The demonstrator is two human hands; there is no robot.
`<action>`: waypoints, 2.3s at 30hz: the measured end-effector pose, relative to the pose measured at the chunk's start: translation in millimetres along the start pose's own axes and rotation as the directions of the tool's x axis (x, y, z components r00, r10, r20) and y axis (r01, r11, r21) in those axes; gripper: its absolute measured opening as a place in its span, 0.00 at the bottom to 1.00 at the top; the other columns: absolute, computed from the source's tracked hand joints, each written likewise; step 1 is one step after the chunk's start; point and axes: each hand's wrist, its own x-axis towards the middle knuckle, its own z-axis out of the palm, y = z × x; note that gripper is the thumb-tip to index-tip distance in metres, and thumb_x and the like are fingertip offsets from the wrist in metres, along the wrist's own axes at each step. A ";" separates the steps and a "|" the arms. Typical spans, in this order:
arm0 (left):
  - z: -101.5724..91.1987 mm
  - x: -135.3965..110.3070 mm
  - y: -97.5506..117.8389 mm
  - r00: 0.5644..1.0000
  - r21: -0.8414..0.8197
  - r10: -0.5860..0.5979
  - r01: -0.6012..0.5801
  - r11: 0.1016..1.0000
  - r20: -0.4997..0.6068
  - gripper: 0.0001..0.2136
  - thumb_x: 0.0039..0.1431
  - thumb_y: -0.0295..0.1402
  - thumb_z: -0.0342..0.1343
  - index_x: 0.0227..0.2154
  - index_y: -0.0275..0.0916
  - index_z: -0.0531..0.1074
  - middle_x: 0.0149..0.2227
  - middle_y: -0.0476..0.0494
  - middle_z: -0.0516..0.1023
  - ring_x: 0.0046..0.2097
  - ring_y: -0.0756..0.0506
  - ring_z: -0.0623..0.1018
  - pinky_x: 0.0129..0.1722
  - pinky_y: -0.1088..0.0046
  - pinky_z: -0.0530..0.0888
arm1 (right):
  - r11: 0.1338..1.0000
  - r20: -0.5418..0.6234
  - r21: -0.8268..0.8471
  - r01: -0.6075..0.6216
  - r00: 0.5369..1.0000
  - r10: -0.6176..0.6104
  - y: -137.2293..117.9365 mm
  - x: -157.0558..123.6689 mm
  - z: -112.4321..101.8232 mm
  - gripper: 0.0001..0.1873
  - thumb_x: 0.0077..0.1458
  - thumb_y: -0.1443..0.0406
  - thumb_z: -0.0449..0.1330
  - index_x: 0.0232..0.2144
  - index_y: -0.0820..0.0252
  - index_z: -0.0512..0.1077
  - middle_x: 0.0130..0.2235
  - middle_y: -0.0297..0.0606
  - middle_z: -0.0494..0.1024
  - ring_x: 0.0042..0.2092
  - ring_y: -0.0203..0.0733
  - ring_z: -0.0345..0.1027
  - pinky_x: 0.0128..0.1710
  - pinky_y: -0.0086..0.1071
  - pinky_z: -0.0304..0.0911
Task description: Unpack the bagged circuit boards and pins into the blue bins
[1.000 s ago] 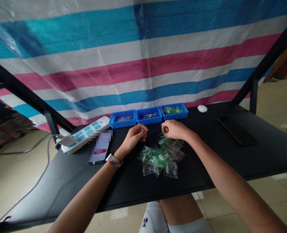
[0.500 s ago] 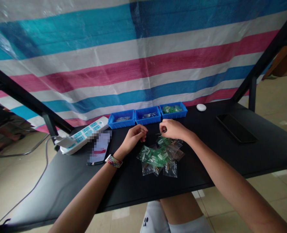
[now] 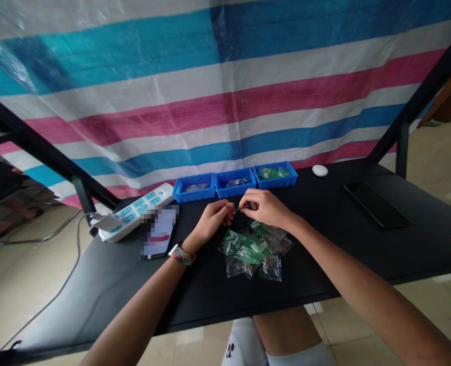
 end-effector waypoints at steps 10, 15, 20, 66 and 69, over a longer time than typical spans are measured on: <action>3.0 -1.4 5.9 0.999 -0.040 0.008 -0.009 0.999 -0.037 0.17 0.58 0.47 0.66 0.30 0.37 0.73 0.23 0.50 0.73 0.25 0.51 0.72 0.27 0.75 0.69 | 0.995 -0.067 0.049 -0.091 0.993 0.094 1.4 0.1 7.1 0.11 0.56 0.69 0.66 0.42 0.57 0.77 0.39 0.35 0.77 0.29 0.32 0.64 0.32 0.29 0.60; 2.7 -0.7 6.4 0.990 -0.060 0.035 -0.044 0.997 -0.137 0.15 0.55 0.43 0.69 0.32 0.37 0.74 0.25 0.51 0.73 0.26 0.51 0.73 0.27 0.76 0.70 | 0.937 -0.090 0.217 -0.273 0.950 0.298 4.7 2.6 2.5 0.10 0.57 0.59 0.66 0.36 0.60 0.77 0.31 0.34 0.78 0.28 0.35 0.67 0.29 0.29 0.60; 2.4 -0.6 4.7 0.986 -0.097 0.049 -0.065 0.993 -0.160 0.14 0.54 0.41 0.70 0.33 0.37 0.74 0.25 0.51 0.73 0.27 0.51 0.74 0.28 0.76 0.70 | 0.827 0.019 0.415 -0.379 0.913 0.408 4.6 4.8 3.3 0.19 0.63 0.54 0.58 0.25 0.61 0.73 0.23 0.34 0.74 0.21 0.34 0.63 0.23 0.28 0.57; 2.2 -0.6 3.1 0.994 -0.178 0.098 -0.105 0.978 -0.051 0.11 0.62 0.38 0.64 0.36 0.39 0.68 0.23 0.54 0.72 0.24 0.52 0.71 0.27 0.76 0.68 | 0.643 0.011 0.694 -0.323 0.898 0.439 4.4 6.8 8.4 0.11 0.47 0.60 0.69 0.28 0.59 0.73 0.24 0.30 0.74 0.23 0.33 0.66 0.23 0.28 0.64; 4.2 0.5 -0.7 0.994 -0.158 0.095 -0.104 0.982 -0.060 0.12 0.61 0.38 0.64 0.39 0.40 0.67 0.23 0.56 0.71 0.24 0.52 0.71 0.27 0.76 0.68 | 0.640 -0.015 0.703 -0.311 0.893 0.450 4.9 6.9 7.3 0.11 0.45 0.61 0.70 0.28 0.60 0.74 0.24 0.29 0.73 0.22 0.33 0.66 0.23 0.27 0.63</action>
